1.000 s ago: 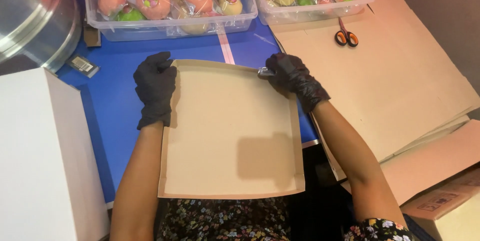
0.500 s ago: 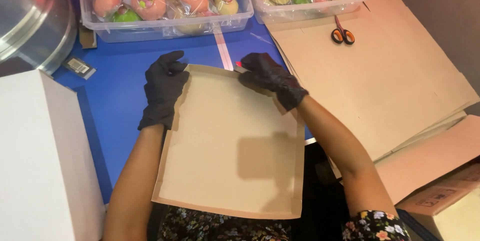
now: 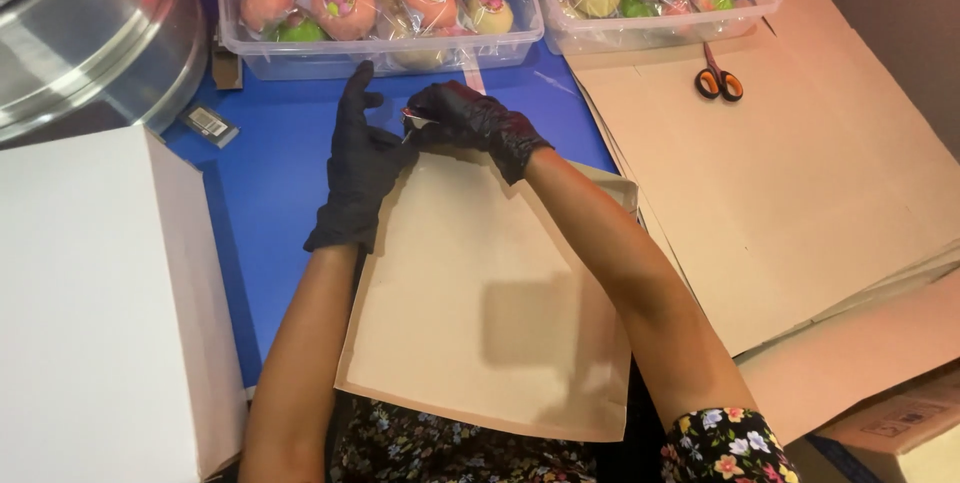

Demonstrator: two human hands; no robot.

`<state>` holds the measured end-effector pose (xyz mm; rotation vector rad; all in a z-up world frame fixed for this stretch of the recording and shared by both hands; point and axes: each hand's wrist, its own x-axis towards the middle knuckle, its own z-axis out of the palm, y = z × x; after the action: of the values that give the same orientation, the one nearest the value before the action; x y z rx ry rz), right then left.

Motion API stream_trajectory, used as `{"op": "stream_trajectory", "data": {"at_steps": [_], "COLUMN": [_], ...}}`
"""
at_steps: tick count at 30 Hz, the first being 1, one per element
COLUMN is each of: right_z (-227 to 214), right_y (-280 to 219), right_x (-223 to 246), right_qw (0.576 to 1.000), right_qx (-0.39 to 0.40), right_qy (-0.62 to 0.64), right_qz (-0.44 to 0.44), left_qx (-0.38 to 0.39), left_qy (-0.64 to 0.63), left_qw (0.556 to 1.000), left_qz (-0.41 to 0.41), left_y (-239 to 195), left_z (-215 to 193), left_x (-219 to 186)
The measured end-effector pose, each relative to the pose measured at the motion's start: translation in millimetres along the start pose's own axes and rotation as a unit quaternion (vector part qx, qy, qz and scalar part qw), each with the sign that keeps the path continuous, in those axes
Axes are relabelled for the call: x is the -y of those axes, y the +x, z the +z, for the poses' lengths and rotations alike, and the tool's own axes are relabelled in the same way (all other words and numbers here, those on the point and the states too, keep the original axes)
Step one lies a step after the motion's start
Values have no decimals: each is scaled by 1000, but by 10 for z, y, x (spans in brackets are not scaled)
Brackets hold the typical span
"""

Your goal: Assembling a cardboard pastry box by folding the sides and stapling the corners to secure them.

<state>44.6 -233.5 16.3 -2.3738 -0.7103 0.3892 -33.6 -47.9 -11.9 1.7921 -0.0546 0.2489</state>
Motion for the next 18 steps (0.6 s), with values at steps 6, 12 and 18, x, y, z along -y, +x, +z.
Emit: {"op": "stream_trajectory", "data": {"at_steps": [6, 12, 18], "right_z": [60, 183, 247], "right_y": [5, 197, 463], "right_x": [-79, -124, -396], "right_qw": [997, 995, 987], "right_qx": [-32, -84, -63], "right_qy": [15, -53, -142], "right_qz": [-70, -24, -40], "left_qx": [-2, 31, 32], "left_qy": [-12, -79, -143], "left_qw": [1000, 996, 988], "left_qz": [5, -3, -43], "left_y": [-25, 52, 127], "left_z": [-32, -50, -104], "left_x": [-55, 130, 281]}}
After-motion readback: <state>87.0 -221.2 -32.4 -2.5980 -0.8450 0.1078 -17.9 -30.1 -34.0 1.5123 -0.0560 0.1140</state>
